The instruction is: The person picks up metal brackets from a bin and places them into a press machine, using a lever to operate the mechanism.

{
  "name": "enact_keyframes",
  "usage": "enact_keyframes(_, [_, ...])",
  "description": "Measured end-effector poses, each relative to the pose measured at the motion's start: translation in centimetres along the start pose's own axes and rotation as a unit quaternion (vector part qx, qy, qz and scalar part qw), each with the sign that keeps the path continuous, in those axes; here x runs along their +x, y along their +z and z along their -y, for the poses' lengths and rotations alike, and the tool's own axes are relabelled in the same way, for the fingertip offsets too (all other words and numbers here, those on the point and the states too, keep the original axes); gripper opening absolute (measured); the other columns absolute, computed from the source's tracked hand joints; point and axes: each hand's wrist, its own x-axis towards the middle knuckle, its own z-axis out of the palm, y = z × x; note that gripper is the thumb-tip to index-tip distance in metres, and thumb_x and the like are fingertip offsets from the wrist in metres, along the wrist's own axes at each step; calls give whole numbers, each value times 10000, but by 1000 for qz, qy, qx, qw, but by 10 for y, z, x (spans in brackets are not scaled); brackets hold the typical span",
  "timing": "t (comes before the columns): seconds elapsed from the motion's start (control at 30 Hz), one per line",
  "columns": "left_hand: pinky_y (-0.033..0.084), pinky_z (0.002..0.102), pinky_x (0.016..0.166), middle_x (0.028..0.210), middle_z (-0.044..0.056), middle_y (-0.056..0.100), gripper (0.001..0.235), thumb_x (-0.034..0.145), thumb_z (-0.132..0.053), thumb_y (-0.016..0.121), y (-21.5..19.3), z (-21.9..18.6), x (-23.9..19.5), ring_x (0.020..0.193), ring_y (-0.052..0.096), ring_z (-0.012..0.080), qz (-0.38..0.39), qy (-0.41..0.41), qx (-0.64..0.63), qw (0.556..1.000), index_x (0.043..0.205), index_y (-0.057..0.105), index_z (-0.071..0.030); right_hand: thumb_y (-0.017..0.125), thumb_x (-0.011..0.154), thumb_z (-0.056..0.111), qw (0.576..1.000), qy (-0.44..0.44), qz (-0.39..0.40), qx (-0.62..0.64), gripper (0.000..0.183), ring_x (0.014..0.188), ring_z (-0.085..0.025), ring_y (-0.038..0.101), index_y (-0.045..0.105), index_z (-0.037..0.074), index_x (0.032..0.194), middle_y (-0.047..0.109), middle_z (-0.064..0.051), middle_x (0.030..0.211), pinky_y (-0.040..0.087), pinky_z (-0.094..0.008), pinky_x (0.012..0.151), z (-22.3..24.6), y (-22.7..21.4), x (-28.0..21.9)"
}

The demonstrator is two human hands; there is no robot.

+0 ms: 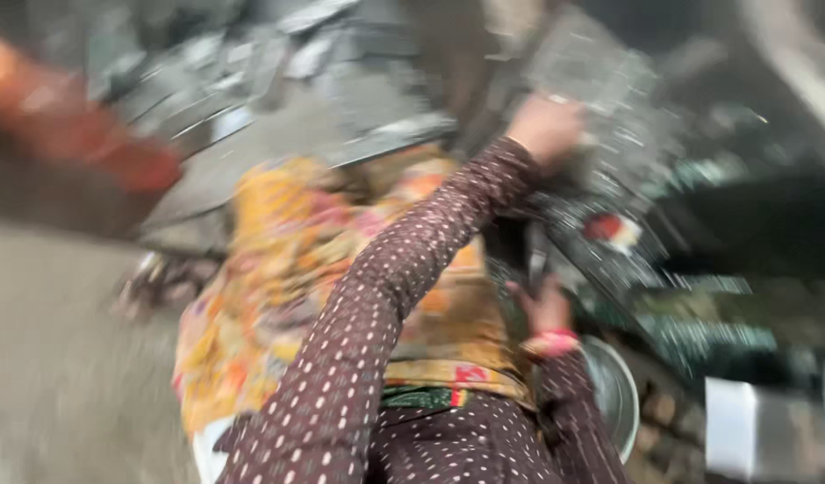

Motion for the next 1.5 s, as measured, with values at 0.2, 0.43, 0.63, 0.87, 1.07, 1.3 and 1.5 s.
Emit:
enact_keyframes(0.2, [552, 446, 677, 891, 26, 660, 49, 824, -168, 685, -68, 152, -96, 845, 701, 235, -133, -57, 208, 967, 853, 724, -172, 873, 980, 305, 968, -163, -175, -74, 494, 1248, -432, 617, 587, 31, 1275, 581, -182, 1281, 509, -502, 1055, 57, -92, 9])
enact_keyframes(0.43, [496, 577, 851, 986, 131, 734, 212, 842, -258, 581, -97, 410, -269, 944, 696, 342, -55, -478, 359, 799, 875, 772, -173, 830, 953, 242, 993, -48, -97, 39, 536, 1081, -244, 658, 599, 35, 1390, 483, -173, 1399, 544, -383, 958, 81, -105, 8])
enact_keyframes(0.63, [497, 545, 915, 1089, 149, 687, 182, 984, -153, 578, -114, 442, -336, 990, 668, 388, -114, -432, 321, 835, 1072, 731, -108, 831, 950, 207, 992, -72, -97, 26, 509, 1026, -243, 663, 605, 24, 1368, 497, -193, 1380, 553, -381, 933, 71, -104, 11])
enact_keyframes(0.87, [539, 497, 725, 1114, 193, 611, 120, 986, -133, 622, -136, 321, -291, 949, 617, 414, -133, -269, 245, 922, 1036, 731, -127, 884, 878, 245, 956, -196, -176, -131, 519, 1137, -372, 639, 637, 61, 1295, 606, -119, 1181, 523, -463, 994, 74, -99, 14])
enact_keyframes(1.07, [552, 476, 721, 1105, 152, 575, 314, 873, -54, 597, -191, 135, -171, 1003, 608, 385, -140, -111, 163, 970, 1134, 726, -172, 812, 856, 311, 984, -70, -153, 55, 493, 1087, -355, 644, 621, 94, 1256, 570, -183, 1281, 549, -436, 929, 95, -96, 9])
enact_keyframes(1.3, [467, 451, 753, 1233, 123, 606, 558, 698, -344, 590, -88, -1, -70, 1029, 589, 283, -194, 42, 221, 955, 1200, 690, -123, 833, 848, 305, 980, -67, -184, 18, 497, 1141, -401, 634, 623, 99, 1249, 582, -159, 1273, 523, -485, 924, 98, -92, -1])
enact_keyframes(1.5, [423, 458, 986, 1468, 120, 574, 354, 965, -182, 615, -34, -30, -77, 1226, 564, 284, -23, 14, 97, 995, 1277, 695, -38, 835, 818, 346, 991, -26, -132, 24, 562, 1123, -412, 628, 591, 112, 1267, 590, -163, 1277, 519, -498, 896, 86, -85, 4])
